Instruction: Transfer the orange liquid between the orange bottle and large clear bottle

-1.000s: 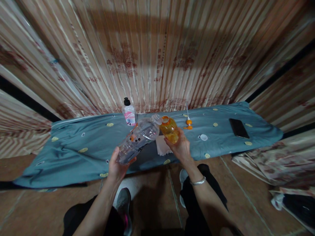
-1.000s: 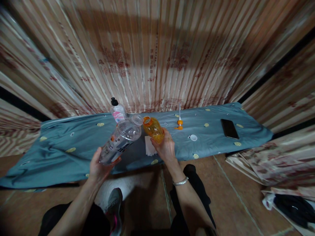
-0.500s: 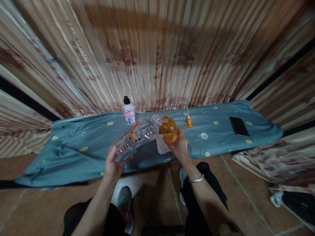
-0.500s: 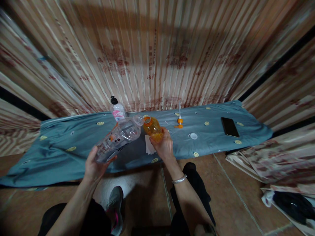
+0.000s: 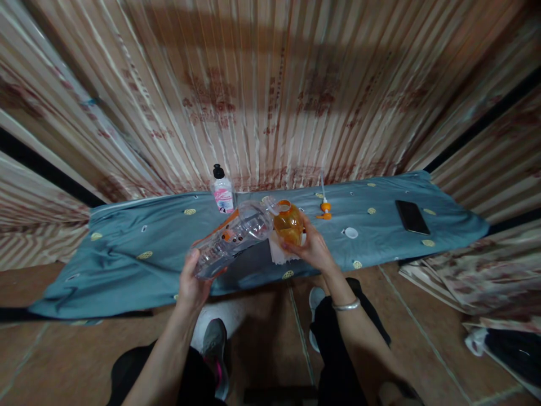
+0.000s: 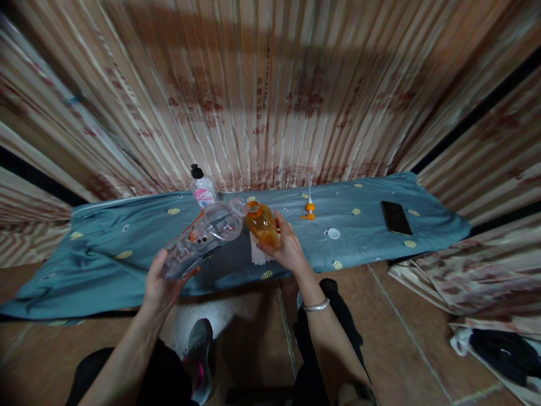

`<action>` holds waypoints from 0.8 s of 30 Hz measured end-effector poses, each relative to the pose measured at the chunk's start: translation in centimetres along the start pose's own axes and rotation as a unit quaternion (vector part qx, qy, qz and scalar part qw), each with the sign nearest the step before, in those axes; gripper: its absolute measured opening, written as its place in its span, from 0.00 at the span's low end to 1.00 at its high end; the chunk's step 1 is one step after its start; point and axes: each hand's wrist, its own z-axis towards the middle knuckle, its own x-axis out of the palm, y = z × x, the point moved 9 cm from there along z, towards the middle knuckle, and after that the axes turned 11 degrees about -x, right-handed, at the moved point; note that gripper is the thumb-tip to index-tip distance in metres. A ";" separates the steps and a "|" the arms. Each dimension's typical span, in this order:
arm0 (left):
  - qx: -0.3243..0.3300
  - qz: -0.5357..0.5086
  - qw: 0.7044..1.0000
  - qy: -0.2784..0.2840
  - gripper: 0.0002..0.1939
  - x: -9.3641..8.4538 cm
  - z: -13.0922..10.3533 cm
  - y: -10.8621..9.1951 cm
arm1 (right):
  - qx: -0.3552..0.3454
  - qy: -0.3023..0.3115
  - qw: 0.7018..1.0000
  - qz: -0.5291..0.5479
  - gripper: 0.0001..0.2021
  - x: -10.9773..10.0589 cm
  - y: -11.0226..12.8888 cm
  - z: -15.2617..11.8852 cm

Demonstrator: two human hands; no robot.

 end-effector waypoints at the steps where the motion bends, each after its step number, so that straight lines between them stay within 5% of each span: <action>1: 0.000 -0.002 1.000 -0.002 0.27 0.0 0.0 0.0 | 0.000 0.005 1.000 0.000 0.46 -0.1 -0.2 0.1; 5: -0.005 -0.002 1.000 -0.006 0.26 0.0 -0.1 0.0 | 0.007 0.009 1.000 0.014 0.41 0.2 -0.6 0.3; 13: 0.012 0.003 1.000 -0.006 0.27 0.3 -0.5 -0.9 | 0.019 0.009 0.997 0.072 0.47 1.1 0.3 0.3; 24: 0.031 0.023 0.999 0.010 0.29 0.6 -1.3 -2.5 | 0.026 -0.045 0.999 -0.011 0.41 0.6 0.7 -0.1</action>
